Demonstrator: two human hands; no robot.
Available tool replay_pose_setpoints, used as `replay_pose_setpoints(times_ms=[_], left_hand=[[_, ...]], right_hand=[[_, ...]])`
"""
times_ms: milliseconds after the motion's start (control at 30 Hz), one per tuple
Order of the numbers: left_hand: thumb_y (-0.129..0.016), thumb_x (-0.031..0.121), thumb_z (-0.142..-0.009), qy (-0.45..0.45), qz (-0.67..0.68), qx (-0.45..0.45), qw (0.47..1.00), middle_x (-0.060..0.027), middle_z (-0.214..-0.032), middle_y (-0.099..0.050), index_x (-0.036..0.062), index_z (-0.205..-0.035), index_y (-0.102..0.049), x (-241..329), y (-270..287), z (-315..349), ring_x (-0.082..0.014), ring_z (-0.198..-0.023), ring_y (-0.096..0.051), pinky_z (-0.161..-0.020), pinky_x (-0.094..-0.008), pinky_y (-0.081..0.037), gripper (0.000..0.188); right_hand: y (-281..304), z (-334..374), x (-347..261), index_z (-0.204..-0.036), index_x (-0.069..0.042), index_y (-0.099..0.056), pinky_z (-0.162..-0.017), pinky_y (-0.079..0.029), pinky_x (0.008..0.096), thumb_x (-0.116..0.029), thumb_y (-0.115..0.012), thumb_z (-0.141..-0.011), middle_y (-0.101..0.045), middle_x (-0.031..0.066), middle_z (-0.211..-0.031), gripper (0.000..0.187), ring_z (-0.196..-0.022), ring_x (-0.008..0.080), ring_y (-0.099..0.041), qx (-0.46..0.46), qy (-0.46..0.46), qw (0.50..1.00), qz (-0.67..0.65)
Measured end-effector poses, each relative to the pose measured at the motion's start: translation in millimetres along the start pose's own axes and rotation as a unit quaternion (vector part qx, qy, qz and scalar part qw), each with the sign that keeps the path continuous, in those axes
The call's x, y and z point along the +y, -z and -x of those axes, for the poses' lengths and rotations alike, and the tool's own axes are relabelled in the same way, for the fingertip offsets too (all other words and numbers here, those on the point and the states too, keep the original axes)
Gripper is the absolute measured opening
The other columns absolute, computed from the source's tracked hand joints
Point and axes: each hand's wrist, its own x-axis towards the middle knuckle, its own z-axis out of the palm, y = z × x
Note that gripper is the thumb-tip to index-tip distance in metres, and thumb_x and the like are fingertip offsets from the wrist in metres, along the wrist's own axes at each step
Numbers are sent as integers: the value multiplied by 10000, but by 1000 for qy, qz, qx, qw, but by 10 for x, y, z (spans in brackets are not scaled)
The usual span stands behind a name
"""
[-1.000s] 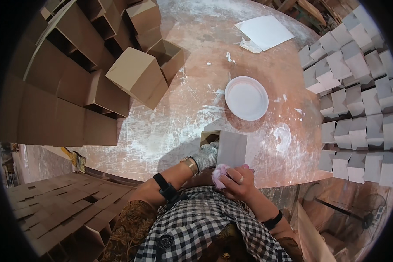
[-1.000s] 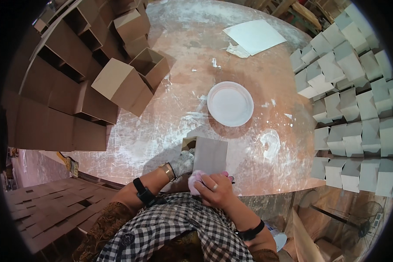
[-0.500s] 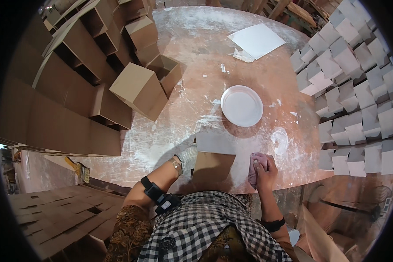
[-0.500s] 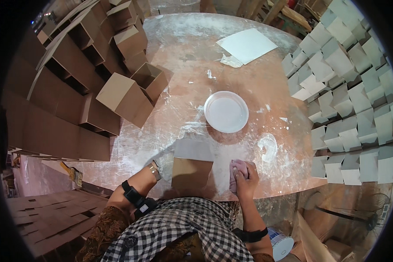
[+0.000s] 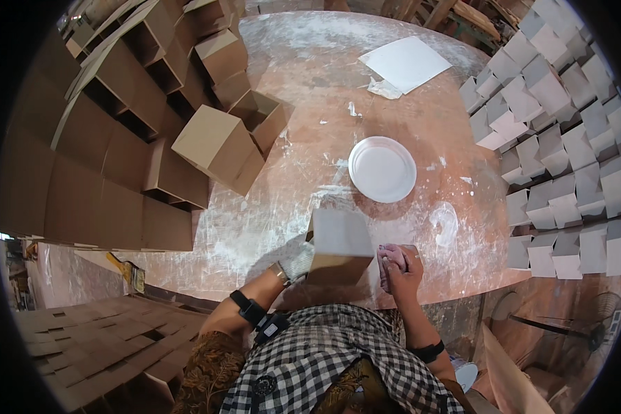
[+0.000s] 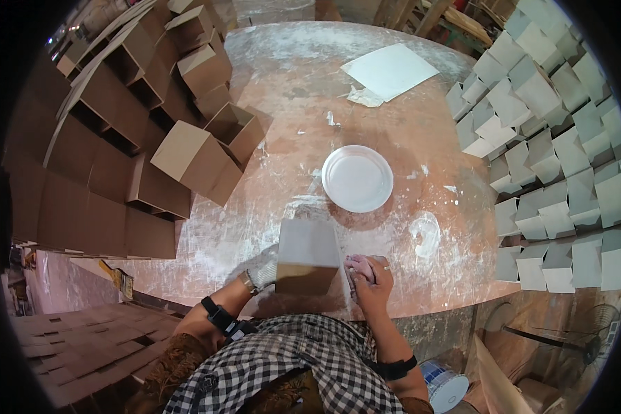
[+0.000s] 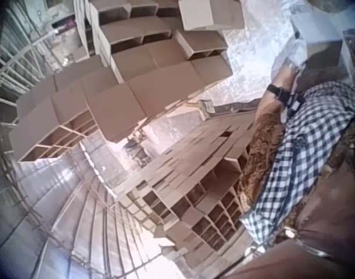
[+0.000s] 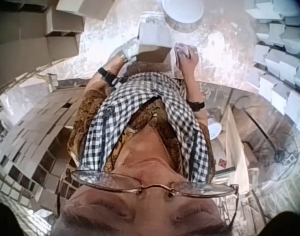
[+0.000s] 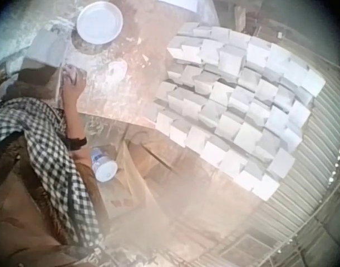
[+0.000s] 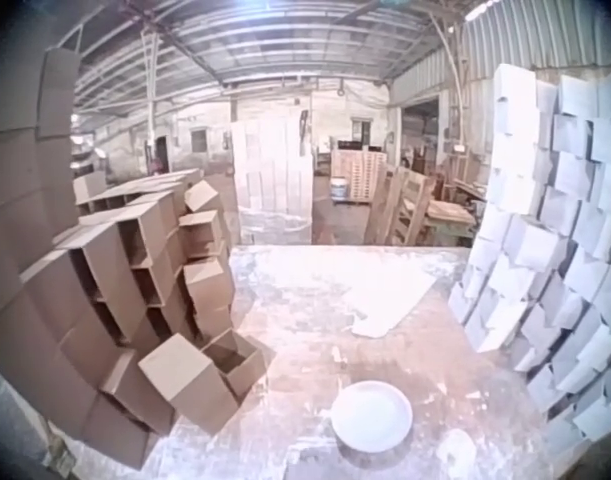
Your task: The recorder wipes the inner and outer surfaces of small cardboard boxes with a pink cloth after dipping the cloth in a white liquid.
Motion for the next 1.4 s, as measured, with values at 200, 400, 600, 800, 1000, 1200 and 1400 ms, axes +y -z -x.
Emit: replay_pose_setpoints(times_ms=[200, 400, 600, 800, 1000, 1200, 1400], left_hand=[[-500, 236, -900, -48, -69, 26, 996, -109, -1175, -559, 35, -1208, -503, 246, 59, 3, -235, -1079, -534, -911, -328, -419, 367], [-516, 252, -883, -72, -187, 53, 978, -118, -1124, -585, 28, -1174, -522, 454, 257, 31, -243, -1038, -557, -865, -342, -439, 368], [-531, 268, -866, -153, -396, 66, 903, -127, -1073, -611, 20, -1141, -541, 705, 281, 110, -251, -998, -580, -820, -356, -460, 371], [-546, 279, -847, -123, -493, 67, 858, -133, -1047, -626, 28, -1119, -563, 203, 212, -297, -263, -972, -594, -791, -366, -475, 370], [-549, 280, -840, -46, -207, 22, 977, -132, -1056, -624, 46, -1121, -572, 276, 266, -464, -273, -973, -592, -795, -367, -476, 366], [-548, 282, -841, -93, -175, 21, 980, -132, -1057, -624, 51, -1123, -573, 597, 135, -542, -277, -974, -591, -796, -368, -475, 365], [-546, 283, -841, -101, -180, 33, 978, -132, -1059, -623, 56, -1125, -573, 549, -30, -702, -281, -975, -590, -797, -369, -475, 364]], right_hand=[[102, -84, 175, -933, 25, -626, -808, -426, 285, -5, -595, -712, -596, 83, -929, 225, -890, 179, -549, 35, -74, 994, -72], [37, -232, 192, -960, 30, -615, -810, -430, 277, 52, -559, -689, -593, 90, -947, 278, -893, 182, -561, 24, -111, 987, -110], [26, -333, 244, -956, 23, -624, -811, -430, 276, 57, -560, -693, -599, 92, -953, 273, -895, 181, -563, 0, -132, 986, -105], [11, -487, 188, -932, 9, -633, -790, -447, 283, 60, -570, -677, -610, 92, -934, 268, -876, 189, -577, -14, -84, 994, -73], [28, -338, 138, -939, -53, -651, -660, -497, 310, 20, -597, -668, -606, 116, -889, 286, -784, 254, -615, -71, 26, 997, 31], [-193, -490, -194, -918, -103, -624, -573, -504, 366, -78, -643, -633, -594, 112, -921, 286, -706, 302, -616, -162, 125, 953, 222], [-337, -922, 19, -918, -112, -625, -555, -499, 387, -82, -617, -649, -581, 118, -937, 271, -690, 306, -614, -61, 61, 961, 264]])
